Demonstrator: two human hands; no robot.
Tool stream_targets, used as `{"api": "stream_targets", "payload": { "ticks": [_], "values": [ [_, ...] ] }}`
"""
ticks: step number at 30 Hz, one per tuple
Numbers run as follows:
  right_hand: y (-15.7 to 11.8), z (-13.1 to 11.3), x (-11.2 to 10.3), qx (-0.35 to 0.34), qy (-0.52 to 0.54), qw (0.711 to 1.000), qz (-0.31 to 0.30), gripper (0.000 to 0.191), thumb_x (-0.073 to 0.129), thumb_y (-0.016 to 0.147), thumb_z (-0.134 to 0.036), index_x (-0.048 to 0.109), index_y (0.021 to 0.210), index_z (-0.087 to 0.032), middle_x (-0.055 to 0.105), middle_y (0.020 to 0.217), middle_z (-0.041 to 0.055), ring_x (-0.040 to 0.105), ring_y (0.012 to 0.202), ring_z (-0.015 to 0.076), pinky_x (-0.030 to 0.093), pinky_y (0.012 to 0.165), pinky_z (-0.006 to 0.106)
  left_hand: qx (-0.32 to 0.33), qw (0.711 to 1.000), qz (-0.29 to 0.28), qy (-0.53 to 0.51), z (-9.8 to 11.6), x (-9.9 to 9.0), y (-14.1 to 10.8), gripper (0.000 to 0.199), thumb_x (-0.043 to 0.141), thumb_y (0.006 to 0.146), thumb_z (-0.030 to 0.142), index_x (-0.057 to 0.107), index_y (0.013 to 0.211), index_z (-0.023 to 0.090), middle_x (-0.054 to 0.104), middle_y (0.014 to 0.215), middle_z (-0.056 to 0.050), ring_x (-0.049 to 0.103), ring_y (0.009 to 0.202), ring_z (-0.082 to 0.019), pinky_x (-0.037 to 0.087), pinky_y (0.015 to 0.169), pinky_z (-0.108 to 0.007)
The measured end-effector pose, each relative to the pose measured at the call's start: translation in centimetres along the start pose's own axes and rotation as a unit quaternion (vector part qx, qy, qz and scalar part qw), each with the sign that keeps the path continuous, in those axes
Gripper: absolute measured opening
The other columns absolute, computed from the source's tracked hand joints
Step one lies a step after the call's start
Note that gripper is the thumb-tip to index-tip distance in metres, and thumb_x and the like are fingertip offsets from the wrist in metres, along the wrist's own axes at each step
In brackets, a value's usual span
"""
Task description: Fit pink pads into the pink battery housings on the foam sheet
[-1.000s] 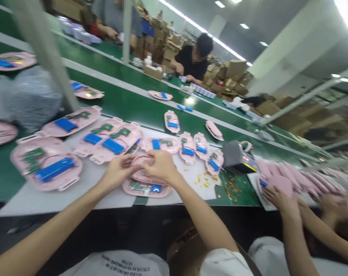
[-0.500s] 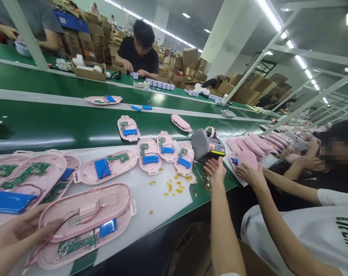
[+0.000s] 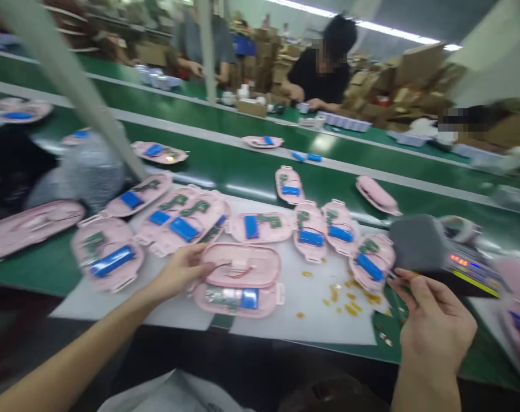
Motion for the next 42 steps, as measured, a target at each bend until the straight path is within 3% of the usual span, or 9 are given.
{"api": "stream_targets", "payload": {
  "ticks": [2,5,9,13,18,29,35,39,42],
  "values": [
    [-3.5,-4.9,10.0,-0.057,0.010,0.984,-0.166,0.012,0.069,0.086,-0.035,0.069,0.078,-0.026,0.068,0.093,0.0091,0.066,0.087,0.0238,0.054,0.078,0.043,-0.018,0.998,-0.030,-0.054,-0.6,0.5,0.1,0.029,0.076,0.065,0.033,0.071,0.088,0.016,0.074,0.081,-0.004,0.069,0.071,-0.022,0.057,0.060,-0.027],
    [-10.8,-11.6,23.1,-0.214,-0.023,0.872,-0.439,0.016,0.058,0.092,-0.030,0.069,0.082,-0.024,0.065,0.112,0.0069,0.062,0.108,0.0239,0.051,0.092,0.044,-0.007,0.992,-0.039,-0.121,-1.2,0.6,0.1,0.032,0.074,0.066,0.028,0.070,0.094,0.014,0.072,0.081,-0.004,0.067,0.069,-0.018,0.053,0.060,-0.024],
    [-15.6,-11.1,30.4,-0.273,-0.125,0.763,-0.573,0.023,0.050,0.095,-0.027,0.066,0.080,-0.020,0.061,0.118,0.0082,0.058,0.110,0.0227,0.050,0.090,0.039,0.032,0.980,-0.047,-0.189,-1.7,0.8,-0.1,0.029,0.070,0.069,0.024,0.068,0.095,0.011,0.068,0.074,-0.002,0.062,0.063,-0.014,0.047,0.055,-0.020],
    [-16.0,-10.9,30.9,-0.326,-0.171,0.742,-0.560,0.021,0.051,0.095,-0.025,0.067,0.083,-0.021,0.060,0.114,0.0088,0.058,0.107,0.0233,0.050,0.089,0.040,0.048,0.974,-0.049,-0.218,-2.1,0.7,-0.1,0.026,0.063,0.071,0.017,0.067,0.096,0.010,0.057,0.061,0.003,0.051,0.051,-0.009,0.035,0.046,-0.017],
    [-17.4,-12.1,31.3,-0.394,-0.226,0.705,-0.544,0.021,0.052,0.093,-0.023,0.068,0.079,-0.021,0.062,0.110,0.0083,0.057,0.100,0.0236,0.050,0.084,0.040,0.074,0.971,-0.039,-0.223,-2.2,0.4,0.0,0.027,0.060,0.073,0.015,0.069,0.098,0.011,0.066,0.076,-0.003,0.062,0.066,-0.015,0.047,0.057,-0.020],
    [-16.9,-12.2,31.1,-0.364,-0.210,0.704,-0.572,0.021,0.047,0.098,-0.026,0.065,0.088,-0.022,0.060,0.115,0.0062,0.058,0.105,0.0211,0.048,0.085,0.035,0.106,0.974,-0.012,-0.202,-1.8,-0.1,-0.3,0.024,0.060,0.077,0.019,0.070,0.097,0.012,0.066,0.077,-0.004,0.060,0.067,-0.015,0.044,0.055,-0.020],
    [-17.8,-12.1,31.8,-0.421,-0.250,0.709,-0.507,0.020,0.054,0.091,-0.025,0.066,0.075,-0.020,0.064,0.102,0.0096,0.058,0.093,0.0238,0.048,0.079,0.037,0.115,0.977,-0.021,-0.179,-2.0,-0.1,0.0,0.022,0.054,0.070,0.011,0.068,0.088,0.012,0.061,0.068,0.000,0.056,0.060,-0.013,0.040,0.049,-0.018],
    [-13.7,-10.4,31.9,-0.288,-0.286,0.791,-0.457,0.026,0.073,0.073,-0.042,0.059,0.069,-0.021,0.066,0.080,0.0049,0.061,0.075,0.0215,0.046,0.065,0.033,0.109,0.976,-0.023,-0.189,-2.4,-0.2,-0.3,0.021,0.056,0.074,0.012,0.067,0.092,0.012,0.067,0.078,-0.004,0.064,0.071,-0.017,0.047,0.057,-0.020],
    [-11.6,-7.7,32.1,-0.144,-0.291,0.792,-0.517,0.024,0.072,0.068,-0.042,0.061,0.072,-0.021,0.066,0.068,0.0013,0.062,0.064,0.0191,0.046,0.061,0.031,0.113,0.983,0.008,-0.146,-2.5,-0.7,-0.6,0.025,0.059,0.078,0.016,0.067,0.101,0.013,0.071,0.091,-0.007,0.067,0.081,-0.021,0.053,0.067,-0.027]
  ]
}}
Point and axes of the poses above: each hand's wrist, its own y-axis towards the middle knuckle, its own x-axis out of the palm, z = x × y, the point moved 10 cm from there along y, towards the middle knuckle
